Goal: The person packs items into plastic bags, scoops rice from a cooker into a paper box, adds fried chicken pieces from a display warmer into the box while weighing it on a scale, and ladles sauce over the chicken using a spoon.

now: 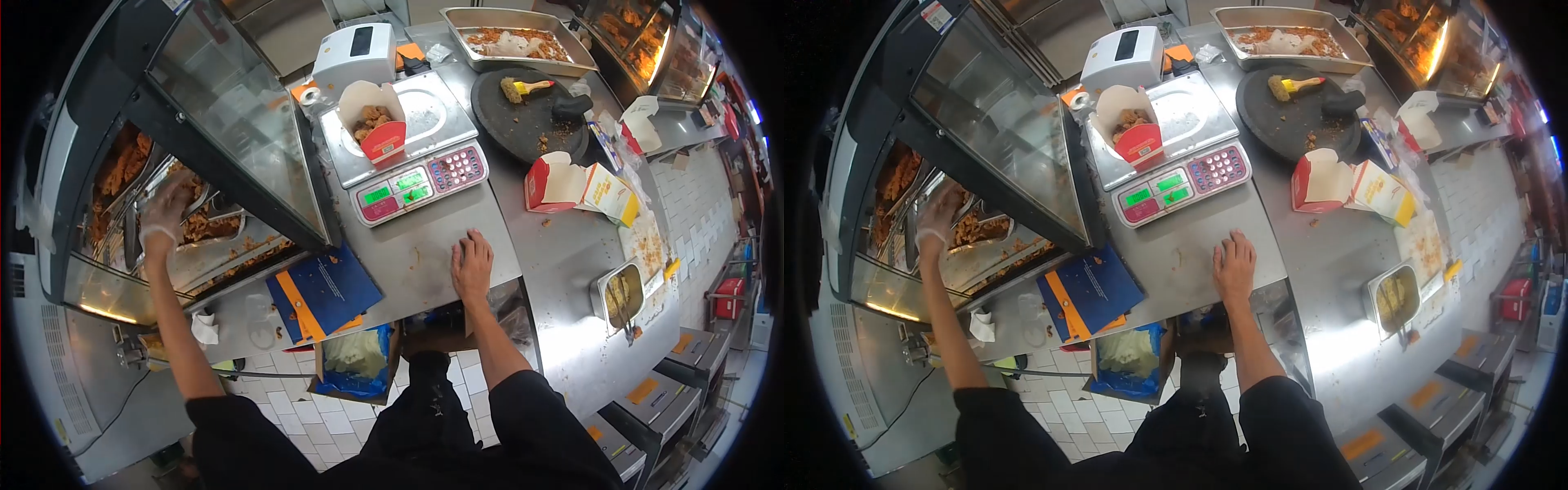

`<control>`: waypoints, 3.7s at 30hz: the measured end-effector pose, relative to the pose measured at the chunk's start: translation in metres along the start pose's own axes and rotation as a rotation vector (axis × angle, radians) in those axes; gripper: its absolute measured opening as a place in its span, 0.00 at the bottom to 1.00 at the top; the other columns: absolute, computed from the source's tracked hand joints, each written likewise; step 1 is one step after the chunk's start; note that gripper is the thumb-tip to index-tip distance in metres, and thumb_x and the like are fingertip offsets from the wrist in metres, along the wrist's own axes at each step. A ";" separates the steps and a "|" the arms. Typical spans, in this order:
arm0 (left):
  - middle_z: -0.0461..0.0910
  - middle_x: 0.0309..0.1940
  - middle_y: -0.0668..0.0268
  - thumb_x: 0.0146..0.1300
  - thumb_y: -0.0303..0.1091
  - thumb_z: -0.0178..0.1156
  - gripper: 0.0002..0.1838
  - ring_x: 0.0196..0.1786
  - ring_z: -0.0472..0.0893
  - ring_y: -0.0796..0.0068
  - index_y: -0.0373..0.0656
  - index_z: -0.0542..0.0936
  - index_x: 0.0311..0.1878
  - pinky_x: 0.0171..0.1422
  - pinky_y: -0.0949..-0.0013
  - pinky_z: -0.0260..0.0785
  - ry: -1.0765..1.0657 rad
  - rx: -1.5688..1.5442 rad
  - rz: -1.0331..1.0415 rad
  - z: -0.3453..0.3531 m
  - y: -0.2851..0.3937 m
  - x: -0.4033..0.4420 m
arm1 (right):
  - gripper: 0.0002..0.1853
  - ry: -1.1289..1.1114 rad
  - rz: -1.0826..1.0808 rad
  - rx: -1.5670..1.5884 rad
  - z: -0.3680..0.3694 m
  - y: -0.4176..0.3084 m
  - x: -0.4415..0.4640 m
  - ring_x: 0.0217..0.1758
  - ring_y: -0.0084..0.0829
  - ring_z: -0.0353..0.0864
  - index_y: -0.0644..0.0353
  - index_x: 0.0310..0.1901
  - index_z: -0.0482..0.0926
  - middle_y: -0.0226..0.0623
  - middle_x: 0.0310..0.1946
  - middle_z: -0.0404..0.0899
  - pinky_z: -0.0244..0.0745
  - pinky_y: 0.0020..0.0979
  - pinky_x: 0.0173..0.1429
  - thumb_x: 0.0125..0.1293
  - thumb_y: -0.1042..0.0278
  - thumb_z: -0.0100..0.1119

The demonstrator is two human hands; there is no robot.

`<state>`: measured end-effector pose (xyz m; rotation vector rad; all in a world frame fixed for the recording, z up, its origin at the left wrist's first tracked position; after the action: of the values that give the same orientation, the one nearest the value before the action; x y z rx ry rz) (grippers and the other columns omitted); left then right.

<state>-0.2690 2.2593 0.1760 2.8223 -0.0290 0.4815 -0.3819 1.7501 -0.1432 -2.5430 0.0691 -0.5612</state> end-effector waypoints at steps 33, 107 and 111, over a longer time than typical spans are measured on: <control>0.83 0.28 0.51 0.68 0.41 0.65 0.15 0.31 0.82 0.62 0.35 0.82 0.40 0.39 0.62 0.73 0.531 0.060 -0.116 -0.031 -0.024 -0.051 | 0.11 -0.013 -0.009 -0.003 -0.004 -0.010 0.004 0.69 0.44 0.69 0.62 0.48 0.76 0.45 0.60 0.73 0.62 0.46 0.71 0.68 0.68 0.60; 0.84 0.51 0.50 0.71 0.41 0.57 0.20 0.53 0.83 0.52 0.43 0.78 0.62 0.60 0.54 0.71 -0.351 0.288 -0.233 0.038 -0.024 0.054 | 0.11 -0.014 0.005 -0.008 0.002 -0.001 -0.001 0.69 0.42 0.69 0.61 0.47 0.77 0.43 0.59 0.74 0.60 0.46 0.72 0.68 0.66 0.60; 0.84 0.49 0.50 0.69 0.41 0.61 0.19 0.50 0.85 0.53 0.44 0.80 0.60 0.54 0.57 0.74 0.088 0.323 -0.163 0.014 -0.034 0.023 | 0.10 -0.018 0.019 -0.003 0.002 -0.001 0.000 0.69 0.42 0.69 0.61 0.48 0.77 0.42 0.60 0.74 0.60 0.44 0.72 0.70 0.66 0.58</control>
<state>-0.2401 2.2891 0.1619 3.0764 0.3215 0.6201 -0.3808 1.7519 -0.1438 -2.5473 0.0868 -0.5310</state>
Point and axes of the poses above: each hand's wrist, its own x-axis towards the middle knuckle, its own z-axis out of the palm, y = z × x, the point moved 6 cm from there along x, towards the middle knuckle
